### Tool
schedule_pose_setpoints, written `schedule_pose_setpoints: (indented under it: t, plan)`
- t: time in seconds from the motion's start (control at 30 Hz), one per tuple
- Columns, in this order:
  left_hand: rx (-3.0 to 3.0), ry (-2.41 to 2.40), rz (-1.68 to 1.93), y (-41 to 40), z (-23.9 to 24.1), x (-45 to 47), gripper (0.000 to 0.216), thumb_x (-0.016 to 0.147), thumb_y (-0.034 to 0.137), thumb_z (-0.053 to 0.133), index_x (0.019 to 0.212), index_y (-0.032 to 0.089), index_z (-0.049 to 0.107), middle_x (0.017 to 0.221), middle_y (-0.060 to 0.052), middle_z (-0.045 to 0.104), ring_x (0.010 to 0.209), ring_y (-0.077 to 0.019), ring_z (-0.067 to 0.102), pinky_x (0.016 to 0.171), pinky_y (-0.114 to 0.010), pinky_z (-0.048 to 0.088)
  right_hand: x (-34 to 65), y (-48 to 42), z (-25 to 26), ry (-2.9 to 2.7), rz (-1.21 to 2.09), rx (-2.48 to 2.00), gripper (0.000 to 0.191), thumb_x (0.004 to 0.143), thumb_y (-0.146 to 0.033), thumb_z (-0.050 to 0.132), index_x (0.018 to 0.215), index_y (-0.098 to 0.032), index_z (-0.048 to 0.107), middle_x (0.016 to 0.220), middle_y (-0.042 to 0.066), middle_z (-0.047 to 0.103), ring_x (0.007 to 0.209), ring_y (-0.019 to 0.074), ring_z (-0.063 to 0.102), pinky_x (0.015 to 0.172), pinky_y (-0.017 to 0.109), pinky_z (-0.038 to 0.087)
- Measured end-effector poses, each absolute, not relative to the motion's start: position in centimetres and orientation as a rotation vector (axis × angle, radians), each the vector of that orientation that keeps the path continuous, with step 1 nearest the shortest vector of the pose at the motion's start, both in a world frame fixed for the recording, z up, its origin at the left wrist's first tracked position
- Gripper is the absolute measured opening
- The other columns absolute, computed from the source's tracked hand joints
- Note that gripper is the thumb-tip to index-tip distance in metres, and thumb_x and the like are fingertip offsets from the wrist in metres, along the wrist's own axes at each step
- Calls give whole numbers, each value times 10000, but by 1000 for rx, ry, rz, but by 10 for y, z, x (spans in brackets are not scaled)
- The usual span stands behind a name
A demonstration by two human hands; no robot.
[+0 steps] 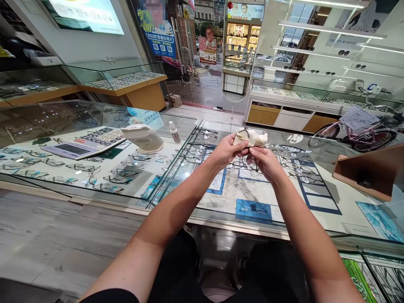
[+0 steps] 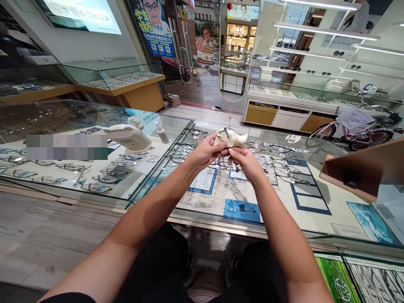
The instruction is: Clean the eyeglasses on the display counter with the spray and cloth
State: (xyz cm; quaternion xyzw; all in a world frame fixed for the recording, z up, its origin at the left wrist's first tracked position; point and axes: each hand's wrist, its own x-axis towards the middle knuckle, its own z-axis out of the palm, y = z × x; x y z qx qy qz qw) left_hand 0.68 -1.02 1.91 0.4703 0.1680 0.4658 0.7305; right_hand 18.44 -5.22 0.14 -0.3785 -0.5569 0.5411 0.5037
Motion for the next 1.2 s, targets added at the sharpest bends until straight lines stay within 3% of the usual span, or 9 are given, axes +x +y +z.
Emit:
schedule_pose_setpoints:
  t: [0.07, 0.17, 0.27, 0.33, 0.53, 0.63, 0.9, 1.1, 1.2]
  plan:
    - [1068, 404, 1060, -11, 18, 8, 660, 568, 400, 1078, 1026, 138, 682, 827, -1, 701, 634, -64, 612, 602, -193, 485, 185, -51, -1, -1340, 1280, -912, 397, 813, -588, 869, 896, -202, 842, 991, 80, 804, 738, 159, 596, 672, 320, 412]
    - [1144, 424, 1149, -12, 16, 12, 612, 650, 510, 1025, 1010, 149, 686, 796, 5, 694, 548, -49, 551, 525, -200, 440, 181, -53, 0, -1403, 1243, -925, 407, 829, -610, 853, 876, -207, 831, 997, 88, 807, 797, 187, 604, 709, 334, 426]
    - [1167, 412, 1225, -12, 15, 14, 557, 762, 620, 927, 957, 166, 669, 694, 35, 616, 460, -48, 462, 453, -219, 371, 176, -57, 4, -1458, 1212, -952, 428, 849, -634, 828, 851, -206, 819, 965, 96, 808, 829, 207, 588, 771, 354, 451]
    - [1165, 383, 1186, -10, 16, 11, 538, 800, 639, 892, 906, 170, 653, 647, 37, 569, 467, -70, 475, 469, -237, 393, 175, -59, 6, -1453, 1184, -953, 424, 858, -631, 815, 843, -208, 818, 945, 91, 805, 843, 212, 581, 802, 360, 452]
    - [1195, 286, 977, -5, 26, -4, 511, 699, 428, 1011, 984, 146, 695, 803, -22, 662, 656, -106, 603, 637, -252, 487, 180, -56, 8, -1339, 1208, -944, 399, 808, -616, 831, 818, -217, 829, 894, 85, 789, 832, 211, 574, 747, 350, 415]
    - [1245, 293, 990, -7, 26, -4, 540, 668, 393, 1030, 1006, 154, 684, 790, -7, 667, 646, -98, 606, 621, -237, 470, 181, -55, 7, -1330, 1235, -924, 392, 797, -599, 858, 833, -209, 832, 892, 84, 788, 833, 204, 585, 735, 339, 405]
    - [1226, 340, 1093, -7, 16, 6, 561, 823, 655, 871, 976, 157, 664, 718, -17, 669, 519, -118, 596, 501, -261, 449, 178, -57, 4, -1442, 1238, -931, 392, 859, -587, 825, 822, -197, 811, 925, 85, 794, 870, 205, 597, 806, 344, 436]
    - [1212, 271, 1016, -2, 18, -1, 572, 743, 496, 984, 1078, 138, 690, 854, -34, 709, 687, -119, 657, 651, -252, 523, 183, -55, 7, -1300, 1275, -922, 347, 763, -554, 893, 818, -217, 832, 901, 75, 797, 872, 211, 597, 755, 339, 413]
    - [1276, 256, 1009, -3, 16, 1, 560, 735, 414, 1002, 1086, 156, 650, 819, -8, 697, 633, -103, 635, 616, -242, 500, 181, -55, 5, -1290, 1322, -898, 362, 741, -564, 914, 808, -220, 823, 868, 70, 786, 854, 211, 603, 751, 343, 413]
